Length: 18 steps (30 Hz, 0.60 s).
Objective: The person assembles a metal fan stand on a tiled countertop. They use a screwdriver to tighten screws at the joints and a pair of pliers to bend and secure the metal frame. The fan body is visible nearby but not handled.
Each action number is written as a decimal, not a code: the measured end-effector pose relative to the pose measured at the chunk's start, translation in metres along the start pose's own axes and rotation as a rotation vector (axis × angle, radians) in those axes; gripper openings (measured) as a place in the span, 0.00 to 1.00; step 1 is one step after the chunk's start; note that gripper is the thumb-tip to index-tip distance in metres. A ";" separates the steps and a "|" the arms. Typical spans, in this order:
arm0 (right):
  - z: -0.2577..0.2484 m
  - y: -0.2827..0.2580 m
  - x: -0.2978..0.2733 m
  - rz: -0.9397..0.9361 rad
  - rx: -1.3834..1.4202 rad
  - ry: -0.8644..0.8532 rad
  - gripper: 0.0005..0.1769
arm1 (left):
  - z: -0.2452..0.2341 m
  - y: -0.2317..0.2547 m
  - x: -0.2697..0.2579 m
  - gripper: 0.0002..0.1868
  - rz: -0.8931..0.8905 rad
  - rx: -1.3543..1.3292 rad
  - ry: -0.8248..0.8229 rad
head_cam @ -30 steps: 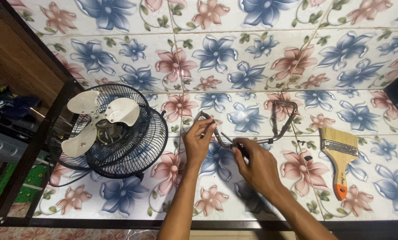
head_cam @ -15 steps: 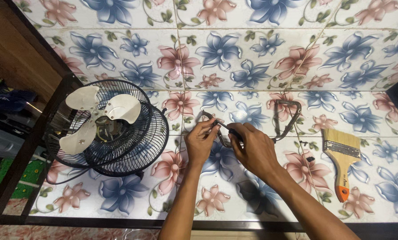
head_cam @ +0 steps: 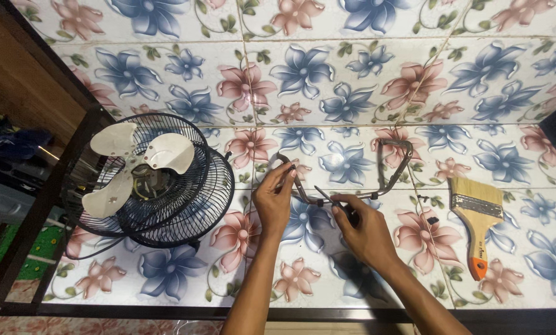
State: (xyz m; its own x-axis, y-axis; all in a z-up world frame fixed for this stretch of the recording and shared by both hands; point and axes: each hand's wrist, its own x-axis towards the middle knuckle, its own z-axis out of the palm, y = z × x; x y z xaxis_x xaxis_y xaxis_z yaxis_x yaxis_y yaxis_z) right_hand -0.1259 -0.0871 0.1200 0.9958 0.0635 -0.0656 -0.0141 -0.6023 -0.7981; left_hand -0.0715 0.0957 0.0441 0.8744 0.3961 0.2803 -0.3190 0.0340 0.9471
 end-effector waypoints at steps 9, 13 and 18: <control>0.013 0.053 -0.018 -0.056 0.065 0.017 0.19 | -0.006 0.024 0.002 0.09 0.222 0.275 0.045; 0.022 0.062 -0.026 0.039 0.043 0.032 0.19 | -0.008 0.031 0.000 0.07 0.316 0.436 0.089; 0.028 0.063 -0.038 -0.011 0.049 0.103 0.18 | -0.010 0.036 0.001 0.07 0.330 0.423 0.038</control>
State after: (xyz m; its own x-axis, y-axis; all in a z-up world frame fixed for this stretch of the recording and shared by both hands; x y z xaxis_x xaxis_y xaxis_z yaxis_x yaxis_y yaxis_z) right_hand -0.1668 -0.1052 0.0549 0.9999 -0.0139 0.0039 -0.0046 -0.5625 -0.8268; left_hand -0.0859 0.1068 0.0774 0.7359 0.3564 0.5757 -0.3928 -0.4677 0.7918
